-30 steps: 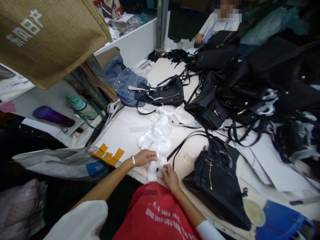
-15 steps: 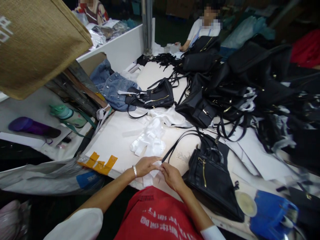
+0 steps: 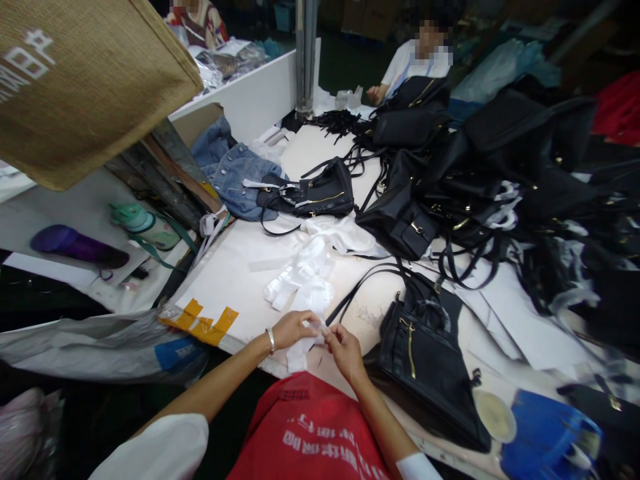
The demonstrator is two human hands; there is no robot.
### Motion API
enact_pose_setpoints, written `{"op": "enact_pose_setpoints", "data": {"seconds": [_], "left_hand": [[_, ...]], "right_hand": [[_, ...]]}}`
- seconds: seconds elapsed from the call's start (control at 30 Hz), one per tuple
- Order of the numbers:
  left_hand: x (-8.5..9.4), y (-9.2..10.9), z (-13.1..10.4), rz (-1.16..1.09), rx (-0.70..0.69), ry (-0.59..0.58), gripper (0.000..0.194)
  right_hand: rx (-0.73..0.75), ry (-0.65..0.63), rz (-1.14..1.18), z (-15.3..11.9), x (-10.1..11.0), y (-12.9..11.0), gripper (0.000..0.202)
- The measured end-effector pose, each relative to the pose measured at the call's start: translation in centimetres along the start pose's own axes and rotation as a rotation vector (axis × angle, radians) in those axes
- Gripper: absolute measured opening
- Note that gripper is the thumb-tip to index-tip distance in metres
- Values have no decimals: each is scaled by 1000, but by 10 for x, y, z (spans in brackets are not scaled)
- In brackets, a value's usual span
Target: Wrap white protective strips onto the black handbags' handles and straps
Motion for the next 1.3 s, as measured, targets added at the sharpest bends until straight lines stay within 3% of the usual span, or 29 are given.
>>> {"op": "enact_pose_setpoints", "data": {"seconds": [0.23, 0.4, 0.5, 0.7, 0.87, 1.0, 1.07, 1.2, 1.3], "left_hand": [[-9, 5, 11, -132, -59, -64, 22], [-14, -1, 14, -129, -34, -71, 15], [-10, -4, 12, -131, -29, -53, 14], [4, -20, 8, -194, 16, 5, 16], [3, -24, 8, -210, 23, 9, 16], [2, -22, 7, -207, 13, 6, 14], [2, -20, 6, -204, 6, 3, 13], [1, -18, 2, -204, -4, 0, 12], [0, -17, 0, -207, -8, -3, 13]], "right_hand": [[80, 17, -268, 5, 5, -8, 38], [0, -2, -198, -1, -2, 1, 37], [-53, -78, -206, -23, 2, 15, 39], [-136, -191, -894, -85, 43, 66, 20], [-199, -247, -1048, -96, 45, 98, 21], [-105, -221, -859, -87, 36, 85, 17], [-72, -162, -575, -80, 35, 67, 14], [-106, 54, 157, -58, 38, 26, 28], [-67, 197, 415, -37, 42, 2, 34]]}}
Point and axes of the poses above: each hand's wrist, its own z-axis towards the middle knuckle, its own x-axis out of the back of the hand, y = z × x, the point moved 9 cm from there along z, towards the middle knuckle, and after that the axes turned 7 degrees about x, right-handed, at the moved point
